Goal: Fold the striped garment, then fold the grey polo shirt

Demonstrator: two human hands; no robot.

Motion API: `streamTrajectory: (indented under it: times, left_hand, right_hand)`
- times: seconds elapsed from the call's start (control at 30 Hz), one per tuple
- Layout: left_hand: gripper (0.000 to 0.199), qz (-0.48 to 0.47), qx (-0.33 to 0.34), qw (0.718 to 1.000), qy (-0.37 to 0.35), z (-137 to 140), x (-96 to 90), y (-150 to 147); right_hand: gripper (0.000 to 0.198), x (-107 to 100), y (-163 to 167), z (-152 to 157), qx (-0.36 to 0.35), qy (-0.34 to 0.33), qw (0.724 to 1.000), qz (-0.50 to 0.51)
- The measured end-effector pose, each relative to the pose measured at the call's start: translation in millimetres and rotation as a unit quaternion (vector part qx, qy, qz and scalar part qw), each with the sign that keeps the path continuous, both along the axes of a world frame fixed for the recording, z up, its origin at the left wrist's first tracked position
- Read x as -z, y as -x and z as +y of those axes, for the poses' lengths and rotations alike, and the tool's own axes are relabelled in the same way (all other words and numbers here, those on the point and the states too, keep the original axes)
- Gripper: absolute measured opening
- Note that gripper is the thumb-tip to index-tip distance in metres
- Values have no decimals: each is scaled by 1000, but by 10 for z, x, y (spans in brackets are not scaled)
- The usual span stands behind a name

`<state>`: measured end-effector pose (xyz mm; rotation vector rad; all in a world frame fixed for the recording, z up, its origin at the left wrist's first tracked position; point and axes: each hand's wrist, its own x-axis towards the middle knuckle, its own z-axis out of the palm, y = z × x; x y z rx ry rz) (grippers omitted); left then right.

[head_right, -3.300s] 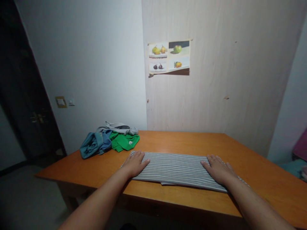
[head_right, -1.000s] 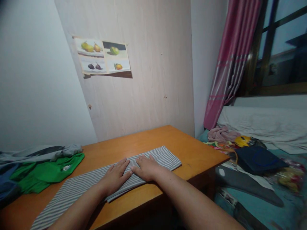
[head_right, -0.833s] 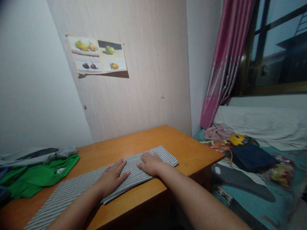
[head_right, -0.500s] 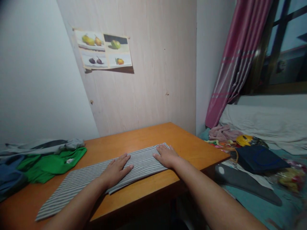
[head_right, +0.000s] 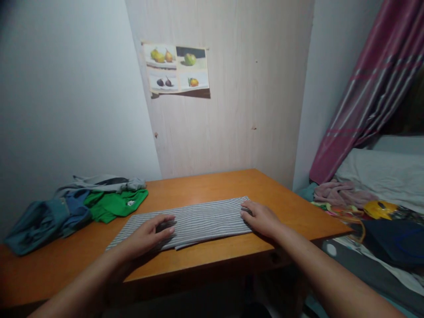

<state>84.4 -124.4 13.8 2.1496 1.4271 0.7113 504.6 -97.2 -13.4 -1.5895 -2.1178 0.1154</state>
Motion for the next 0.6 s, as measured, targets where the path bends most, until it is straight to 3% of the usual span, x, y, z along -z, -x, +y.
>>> streamTrajectory:
  times: [0.1, 0.27, 0.43, 0.6]
  left_hand:
    - [54, 44, 1, 999, -28, -225, -29, 272]
    - [41, 146, 13, 986, -78, -445, -54, 556]
    - [20, 190, -13, 978, -88, -443, -58, 595]
    - [22, 216, -16, 968, -128, -404, -2, 542]
  right_hand:
    - [43, -95, -66, -263, -39, -10, 999, -7]
    - [45, -149, -162, -534, -72, 35, 995, -53]
    - [39, -162, -169, -495, -54, 41, 991, -112]
    - [26, -219, -36, -407, -39, 16, 980, -197]
